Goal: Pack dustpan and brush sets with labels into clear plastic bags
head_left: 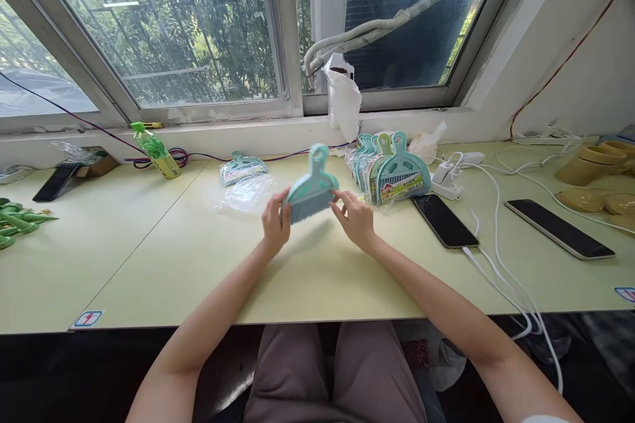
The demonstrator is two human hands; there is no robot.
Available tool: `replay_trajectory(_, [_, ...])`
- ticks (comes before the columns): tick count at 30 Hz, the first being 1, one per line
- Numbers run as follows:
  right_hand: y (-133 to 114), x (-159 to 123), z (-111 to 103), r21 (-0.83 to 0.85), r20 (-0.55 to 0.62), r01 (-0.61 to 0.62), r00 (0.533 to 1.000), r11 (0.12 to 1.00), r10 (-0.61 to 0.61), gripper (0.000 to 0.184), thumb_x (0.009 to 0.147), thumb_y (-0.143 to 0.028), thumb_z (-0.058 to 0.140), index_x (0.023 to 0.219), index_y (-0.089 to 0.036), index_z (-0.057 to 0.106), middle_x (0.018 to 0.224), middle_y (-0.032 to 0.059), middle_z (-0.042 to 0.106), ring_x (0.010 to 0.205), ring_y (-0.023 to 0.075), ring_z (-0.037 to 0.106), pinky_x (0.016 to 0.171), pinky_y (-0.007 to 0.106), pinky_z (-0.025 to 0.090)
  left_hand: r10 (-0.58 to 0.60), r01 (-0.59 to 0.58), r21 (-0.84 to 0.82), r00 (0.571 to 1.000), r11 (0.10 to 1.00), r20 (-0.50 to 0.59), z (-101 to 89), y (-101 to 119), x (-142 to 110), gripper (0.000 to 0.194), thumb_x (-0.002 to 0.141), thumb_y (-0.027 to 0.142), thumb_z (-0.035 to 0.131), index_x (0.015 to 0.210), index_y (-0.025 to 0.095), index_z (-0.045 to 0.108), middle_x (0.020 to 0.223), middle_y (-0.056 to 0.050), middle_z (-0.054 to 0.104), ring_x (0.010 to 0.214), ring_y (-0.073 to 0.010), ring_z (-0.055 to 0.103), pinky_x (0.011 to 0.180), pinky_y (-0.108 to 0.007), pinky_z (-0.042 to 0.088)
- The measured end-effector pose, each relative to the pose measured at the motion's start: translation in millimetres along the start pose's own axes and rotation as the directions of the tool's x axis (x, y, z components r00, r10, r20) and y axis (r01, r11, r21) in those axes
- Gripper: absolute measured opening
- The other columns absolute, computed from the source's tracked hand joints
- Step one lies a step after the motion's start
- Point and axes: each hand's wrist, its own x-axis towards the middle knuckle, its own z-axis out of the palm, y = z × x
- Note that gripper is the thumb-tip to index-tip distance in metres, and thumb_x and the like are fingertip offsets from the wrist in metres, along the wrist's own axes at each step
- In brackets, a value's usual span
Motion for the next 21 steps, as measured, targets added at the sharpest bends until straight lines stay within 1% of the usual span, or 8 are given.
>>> replay_trajectory(2, [-14.8, -4.7, -2.9, 0.163, -0.036, -0.093, 0.994, 0.982, 0.1, 0.028, 0.093, -0.045, 0.046, 0.095, -0.023, 0.063, 0.088, 0.0019, 0.07, 0.06, 0.0152, 0.06, 0.059, 0.028, 0.04, 0.205, -0.207, 0.008, 0.972, 0.978, 0.112, 5.4, 7.0, -8.3, 0.038, 0.094, 0.03, 0.04, 0.129, 0.02, 0.051, 0.108, -0.011, 0.063, 0.097, -0.0208, 0.058, 0.08, -0.031, 0.047])
replay_trajectory(3, [-20.8, -6.8, -3.7, 0.222, -0.053, -0.133, 0.988, 0.966, 0.148, 0.027, 0.092, -0.046, 0.049, 0.088, -0.023, 0.063, 0.084, 0.0013, 0.07, 0.06, 0.0156, 0.06, 0.059, 0.028, 0.041, 0.267, -0.272, 0.012, 0.952, 0.962, 0.152, 7.8, 9.8, -11.2, 0.039, 0.094, 0.028, 0.041, 0.131, 0.02, 0.049, 0.106, -0.011, 0.063, 0.095, -0.0203, 0.059, 0.079, -0.031, 0.048])
replay_trajectory(6, [-31.3, -10.2, -5.0, 0.322, -0.081, -0.221, 0.962, 0.921, 0.259, 0.027, 0.088, -0.048, 0.054, 0.078, -0.024, 0.061, 0.08, 0.0002, 0.07, 0.058, 0.0161, 0.059, 0.06, 0.03, 0.042, 0.348, -0.36, 0.053, 0.923, 0.931, 0.165, 11.5, 13.7, -14.7, 0.042, 0.092, 0.023, 0.041, 0.134, 0.019, 0.046, 0.102, -0.011, 0.063, 0.09, -0.02, 0.06, 0.076, -0.031, 0.05])
replay_trajectory(8, [-33.0, -10.4, -5.4, 0.323, -0.077, -0.255, 0.953, 0.911, 0.294, 0.025, 0.086, -0.048, 0.056, 0.079, -0.025, 0.062, 0.079, -0.0005, 0.069, 0.056, 0.0153, 0.058, 0.06, 0.03, 0.042, 0.395, -0.407, 0.087, 0.91, 0.909, 0.13, 11.1, 12.9, -13.8, 0.042, 0.091, 0.022, 0.042, 0.133, 0.02, 0.046, 0.098, -0.01, 0.064, 0.089, -0.0208, 0.06, 0.079, -0.034, 0.051])
replay_trajectory(11, [-33.3, -10.9, -4.4, 0.315, -0.034, -0.281, 0.951, 0.907, 0.307, 0.023, 0.085, -0.047, 0.055, 0.09, -0.025, 0.062, 0.078, -0.0014, 0.068, 0.051, 0.0137, 0.055, 0.058, 0.029, 0.041, 0.473, -0.482, 0.116, 0.876, 0.869, 0.097, 8.8, 9.6, -11.5, 0.043, 0.088, 0.024, 0.046, 0.132, 0.022, 0.047, 0.093, -0.008, 0.065, 0.086, -0.0209, 0.061, 0.085, -0.039, 0.052])
replay_trajectory(14, [-34.6, -14.2, -0.8, 0.406, 0.007, -0.313, 0.941, 0.859, 0.339, 0.027, 0.085, -0.046, 0.054, 0.103, -0.026, 0.056, 0.082, -0.0018, 0.068, 0.048, 0.0129, 0.054, 0.056, 0.029, 0.041, 0.524, -0.529, 0.137, 0.848, 0.837, 0.076, 7.9, 9.0, -10.0, 0.043, 0.088, 0.025, 0.046, 0.13, 0.023, 0.048, 0.091, -0.007, 0.065, 0.085, -0.0201, 0.061, 0.086, -0.04, 0.054])
replay_trajectory(17, [-35.1, -18.2, 3.6, 0.54, -0.018, -0.319, 0.921, 0.779, 0.389, 0.034, 0.081, -0.043, 0.056, 0.109, -0.026, 0.047, 0.089, -0.001, 0.066, 0.047, 0.0121, 0.051, 0.053, 0.028, 0.042, 0.562, -0.563, 0.169, 0.825, 0.809, 0.054, 9.9, 14.2, -10.5, 0.04, 0.089, 0.028, 0.044, 0.128, 0.023, 0.05, 0.088, -0.007, 0.063, 0.084, -0.0193, 0.06, 0.085, -0.041, 0.055])
replay_trajectory(21, [-31.1, -18.2, 5.9, 0.613, -0.084, -0.293, 0.899, 0.734, 0.429, 0.031, 0.078, -0.038, 0.055, 0.106, -0.024, 0.049, 0.08, -0.001, 0.064, 0.05, 0.0124, 0.047, 0.05, 0.027, 0.04, 0.616, -0.61, 0.137, 0.788, 0.781, 0.0, 15.2, 26.1, -13.9, 0.039, 0.085, 0.034, 0.053, 0.123, 0.024, 0.054, 0.084, -0.005, 0.061, 0.081, -0.0187, 0.06, 0.081, -0.039, 0.058])
